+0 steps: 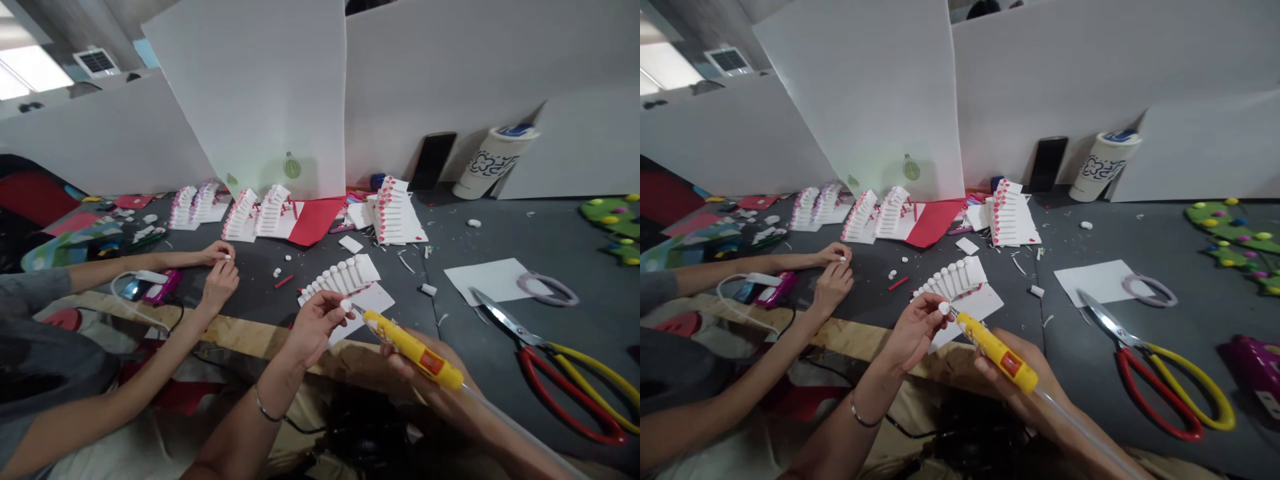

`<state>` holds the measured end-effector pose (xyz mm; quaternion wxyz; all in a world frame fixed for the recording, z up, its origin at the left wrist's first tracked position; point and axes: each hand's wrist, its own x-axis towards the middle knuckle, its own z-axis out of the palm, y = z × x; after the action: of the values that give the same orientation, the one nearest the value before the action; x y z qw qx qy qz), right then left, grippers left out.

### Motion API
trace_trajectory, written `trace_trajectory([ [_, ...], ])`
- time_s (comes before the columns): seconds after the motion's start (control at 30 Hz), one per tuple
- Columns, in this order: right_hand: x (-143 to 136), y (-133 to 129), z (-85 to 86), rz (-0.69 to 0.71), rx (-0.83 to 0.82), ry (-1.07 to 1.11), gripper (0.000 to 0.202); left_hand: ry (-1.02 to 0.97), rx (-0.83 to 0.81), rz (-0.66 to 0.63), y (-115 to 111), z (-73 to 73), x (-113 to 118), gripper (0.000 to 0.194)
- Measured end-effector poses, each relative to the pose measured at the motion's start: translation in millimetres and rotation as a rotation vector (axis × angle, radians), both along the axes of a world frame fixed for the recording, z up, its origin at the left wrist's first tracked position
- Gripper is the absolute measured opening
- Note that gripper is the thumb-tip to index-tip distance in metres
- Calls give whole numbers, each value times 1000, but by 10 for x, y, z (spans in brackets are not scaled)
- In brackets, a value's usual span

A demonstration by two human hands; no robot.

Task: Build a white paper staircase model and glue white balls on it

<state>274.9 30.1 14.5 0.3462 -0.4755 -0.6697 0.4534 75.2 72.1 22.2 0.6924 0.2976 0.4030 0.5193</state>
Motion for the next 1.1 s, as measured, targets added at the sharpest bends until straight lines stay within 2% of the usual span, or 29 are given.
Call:
trace_trajectory([
  [0.23,-50,-8,47,3,60,-46,29,-20,2,-31,-2,7,0,36],
  [0.37,-34,-28,103,-20,61,11,28,-11,21,-26,-12,12,-16,37],
  [0.43,-37,-22,104,-103,43,50,23,6,26,-39,-30,19,-15,37],
  [0.5,-55,0,79,-251,16,69,19,20,30,-74,-60,28,4,36],
  [0.6,-84,42,20,-402,-37,90,24,32,37,-140,-111,33,64,35],
  [0.73,-80,57,-10,-351,-70,98,30,49,45,-202,-155,11,167,36],
  [0.97,-70,50,119,-331,18,41,24,34,37,-232,-190,5,286,35],
  [1.03,-44,86,141,-421,13,36,28,-3,5,-239,-182,22,284,35],
  [1.1,24,162,138,-572,-47,60,34,-58,-36,-245,-169,37,259,34],
])
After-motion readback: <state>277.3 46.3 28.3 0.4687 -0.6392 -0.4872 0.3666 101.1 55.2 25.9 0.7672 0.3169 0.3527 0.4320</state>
